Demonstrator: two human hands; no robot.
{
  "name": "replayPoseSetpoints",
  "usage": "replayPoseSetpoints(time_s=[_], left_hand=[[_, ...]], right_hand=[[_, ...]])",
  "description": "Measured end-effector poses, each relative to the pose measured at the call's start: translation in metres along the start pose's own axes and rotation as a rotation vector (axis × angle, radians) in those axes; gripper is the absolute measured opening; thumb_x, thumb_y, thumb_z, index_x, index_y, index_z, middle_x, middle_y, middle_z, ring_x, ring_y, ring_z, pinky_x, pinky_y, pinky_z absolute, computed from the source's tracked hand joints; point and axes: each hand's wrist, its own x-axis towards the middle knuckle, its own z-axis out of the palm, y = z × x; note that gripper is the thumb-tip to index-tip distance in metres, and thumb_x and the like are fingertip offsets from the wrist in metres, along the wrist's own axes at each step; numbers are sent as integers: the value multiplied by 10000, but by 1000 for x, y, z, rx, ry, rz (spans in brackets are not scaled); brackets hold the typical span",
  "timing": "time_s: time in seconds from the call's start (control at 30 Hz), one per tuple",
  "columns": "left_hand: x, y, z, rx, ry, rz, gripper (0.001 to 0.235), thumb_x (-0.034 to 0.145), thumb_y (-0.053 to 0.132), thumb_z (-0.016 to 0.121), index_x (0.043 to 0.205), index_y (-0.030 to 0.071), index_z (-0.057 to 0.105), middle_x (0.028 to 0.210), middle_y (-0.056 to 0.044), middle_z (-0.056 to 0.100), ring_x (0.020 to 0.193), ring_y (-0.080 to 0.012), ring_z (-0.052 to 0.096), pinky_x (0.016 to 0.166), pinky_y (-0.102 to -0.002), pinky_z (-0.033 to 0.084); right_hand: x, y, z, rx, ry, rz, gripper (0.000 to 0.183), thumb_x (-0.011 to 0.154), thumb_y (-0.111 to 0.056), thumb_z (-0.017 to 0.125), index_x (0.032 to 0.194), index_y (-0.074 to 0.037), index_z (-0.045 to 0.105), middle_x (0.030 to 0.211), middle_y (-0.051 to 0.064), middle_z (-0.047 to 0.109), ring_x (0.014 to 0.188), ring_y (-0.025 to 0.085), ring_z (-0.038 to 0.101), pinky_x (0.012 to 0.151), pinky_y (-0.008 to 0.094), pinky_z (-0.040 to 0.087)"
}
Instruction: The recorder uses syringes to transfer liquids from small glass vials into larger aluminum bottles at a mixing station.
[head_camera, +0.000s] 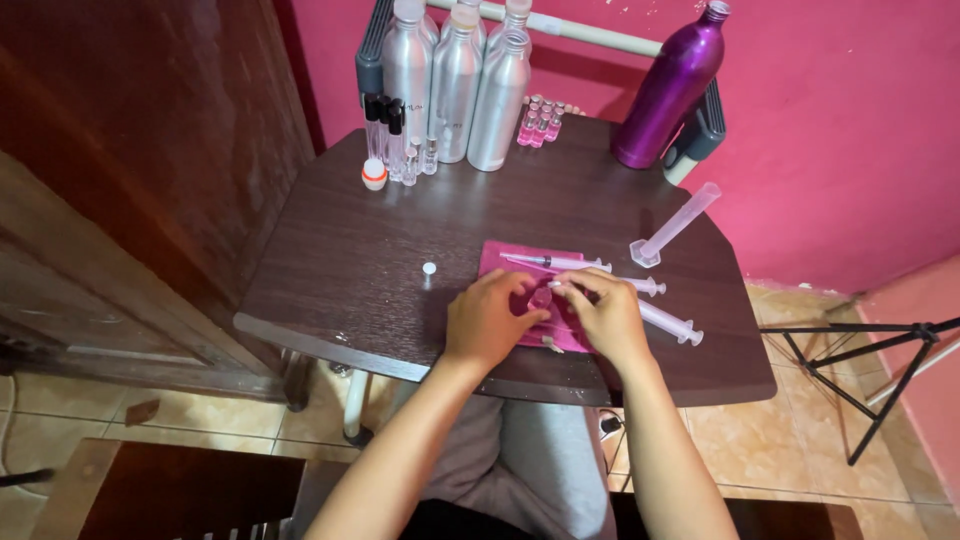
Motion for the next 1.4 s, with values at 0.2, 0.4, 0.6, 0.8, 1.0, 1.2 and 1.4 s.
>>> replayPoseSetpoints(time_s=[0.2, 0.4, 0.6, 0.8, 1.0, 1.2, 1.4], left_hand=[[6, -5, 24, 124, -126, -53, 397, 858, 510, 720, 1211, 331, 692, 1160, 63, 678, 1018, -307, 724, 871, -509, 597], [8, -11, 32, 167, -153, -33, 310, 918, 506, 637, 1159, 325, 708, 1131, 70, 675, 944, -314, 748, 821, -511, 613], [9, -7, 24, 154, -206, -55, 357, 933, 466, 632, 1245, 305, 696, 1187, 54, 676, 1004, -324, 744, 857, -520, 606], [2, -3, 20, 136, -139, -23, 333, 897, 405, 703, 1211, 296, 723, 1126, 57, 708, 967, -325, 750, 828, -522, 613], [4, -27, 50, 151, 89, 74, 340, 814, 517, 745, 1100, 332, 754, 986, 83, 710, 829, -305, 755, 736, -482, 632], [4, -27, 57, 199, 197, 83, 386, 749, 573, 769, 1060, 344, 774, 936, 72, 714, 741, -333, 742, 694, -500, 630], [19, -61, 84, 371, 567, 245, 426, 876, 675, 562, 1138, 391, 742, 960, 74, 693, 790, -253, 704, 687, -426, 567]], right_hand=[[14, -31, -11, -124, -197, -52, 102, 837, -14, 774, 926, -56, 802, 876, 131, 785, 834, 361, 749, 777, 441, 569], [41, -48, -17, -359, -482, -75, 74, 862, -11, 724, 818, -39, 777, 796, 163, 754, 800, 389, 742, 801, 486, 586], [49, -54, -17, -409, -564, -30, 63, 825, -1, 716, 783, -28, 754, 787, 192, 749, 823, 415, 741, 775, 501, 578], [55, -51, -18, -467, -632, 109, 104, 835, -32, 706, 782, -94, 770, 808, 147, 777, 893, 403, 745, 805, 504, 578], [64, -42, -10, -493, -661, 173, 93, 826, -77, 719, 802, -125, 796, 835, 133, 790, 926, 390, 750, 823, 497, 583], [61, -42, -10, -490, -646, 205, 89, 829, -99, 725, 817, -131, 807, 850, 138, 791, 933, 377, 754, 815, 477, 592], [57, -45, -9, -452, -618, 202, 65, 834, -83, 729, 808, -96, 787, 840, 161, 784, 924, 394, 751, 793, 489, 590]])
